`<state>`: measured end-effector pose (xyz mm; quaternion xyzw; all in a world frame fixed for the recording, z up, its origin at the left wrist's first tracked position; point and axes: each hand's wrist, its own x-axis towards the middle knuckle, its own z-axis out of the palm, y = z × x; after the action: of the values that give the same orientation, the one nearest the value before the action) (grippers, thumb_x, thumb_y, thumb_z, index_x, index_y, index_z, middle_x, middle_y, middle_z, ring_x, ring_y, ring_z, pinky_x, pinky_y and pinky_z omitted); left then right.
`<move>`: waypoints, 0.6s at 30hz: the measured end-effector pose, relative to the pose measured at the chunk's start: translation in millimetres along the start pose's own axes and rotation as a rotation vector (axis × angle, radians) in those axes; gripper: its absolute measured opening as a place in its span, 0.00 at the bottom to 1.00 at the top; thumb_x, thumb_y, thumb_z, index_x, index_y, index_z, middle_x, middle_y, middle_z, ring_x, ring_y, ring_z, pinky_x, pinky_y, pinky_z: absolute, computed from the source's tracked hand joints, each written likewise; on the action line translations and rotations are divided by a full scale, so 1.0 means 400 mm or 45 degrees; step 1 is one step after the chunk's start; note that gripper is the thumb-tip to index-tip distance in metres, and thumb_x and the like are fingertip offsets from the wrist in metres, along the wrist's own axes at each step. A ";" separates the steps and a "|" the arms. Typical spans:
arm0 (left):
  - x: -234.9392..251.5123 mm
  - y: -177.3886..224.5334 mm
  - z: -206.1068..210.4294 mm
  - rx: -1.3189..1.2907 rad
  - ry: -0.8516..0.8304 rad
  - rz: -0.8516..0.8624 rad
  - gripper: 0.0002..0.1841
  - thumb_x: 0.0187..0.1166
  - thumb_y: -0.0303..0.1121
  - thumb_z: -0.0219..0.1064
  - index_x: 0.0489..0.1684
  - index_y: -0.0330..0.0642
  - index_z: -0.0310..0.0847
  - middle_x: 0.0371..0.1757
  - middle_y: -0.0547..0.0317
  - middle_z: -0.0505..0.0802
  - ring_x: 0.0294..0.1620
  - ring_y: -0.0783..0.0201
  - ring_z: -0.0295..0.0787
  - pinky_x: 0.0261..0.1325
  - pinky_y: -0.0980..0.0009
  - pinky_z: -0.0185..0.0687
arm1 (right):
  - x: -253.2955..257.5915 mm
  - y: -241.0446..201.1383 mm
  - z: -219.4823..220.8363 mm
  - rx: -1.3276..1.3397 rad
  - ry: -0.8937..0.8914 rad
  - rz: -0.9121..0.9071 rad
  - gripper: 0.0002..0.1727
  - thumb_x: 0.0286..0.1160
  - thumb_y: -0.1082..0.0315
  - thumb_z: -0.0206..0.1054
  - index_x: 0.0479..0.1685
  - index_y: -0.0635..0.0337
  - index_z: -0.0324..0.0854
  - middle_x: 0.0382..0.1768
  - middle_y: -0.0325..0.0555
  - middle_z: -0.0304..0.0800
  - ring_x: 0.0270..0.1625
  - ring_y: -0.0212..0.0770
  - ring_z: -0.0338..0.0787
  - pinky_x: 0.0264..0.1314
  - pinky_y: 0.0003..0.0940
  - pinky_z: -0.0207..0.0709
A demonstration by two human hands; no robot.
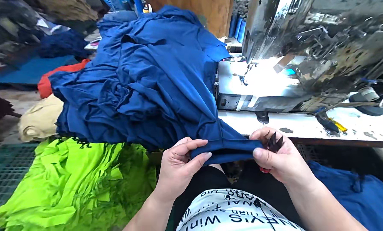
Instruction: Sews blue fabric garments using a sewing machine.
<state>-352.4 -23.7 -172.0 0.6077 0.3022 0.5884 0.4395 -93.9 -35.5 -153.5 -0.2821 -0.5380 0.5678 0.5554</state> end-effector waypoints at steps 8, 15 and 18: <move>0.012 -0.057 0.019 0.610 0.225 0.451 0.07 0.84 0.35 0.68 0.48 0.45 0.91 0.43 0.66 0.87 0.53 0.75 0.87 0.67 0.74 0.85 | 0.023 0.005 0.026 -1.502 0.177 -0.753 0.11 0.82 0.62 0.69 0.51 0.57 0.94 0.27 0.42 0.77 0.30 0.25 0.74 0.32 0.12 0.64; 0.288 0.047 0.129 0.275 0.275 0.792 0.08 0.90 0.34 0.59 0.55 0.55 0.84 0.50 0.77 0.90 0.52 0.79 0.87 0.58 0.78 0.84 | 0.129 -0.073 0.056 -1.371 0.097 -1.049 0.15 0.85 0.72 0.61 0.65 0.64 0.86 0.30 0.50 0.91 0.29 0.37 0.87 0.35 0.26 0.80; 0.464 0.050 0.153 0.774 -0.010 1.183 0.07 0.85 0.30 0.66 0.42 0.36 0.86 0.44 0.54 0.90 0.53 0.66 0.85 0.60 0.71 0.78 | 0.172 -0.019 0.023 -1.441 0.258 -0.843 0.17 0.80 0.73 0.59 0.62 0.62 0.88 0.28 0.48 0.91 0.27 0.38 0.87 0.31 0.31 0.82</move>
<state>-272.2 120.9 -65.9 0.7788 0.1569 0.6043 -0.0605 -115.4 24.4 -125.1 -0.4023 -0.7566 -0.0325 0.5144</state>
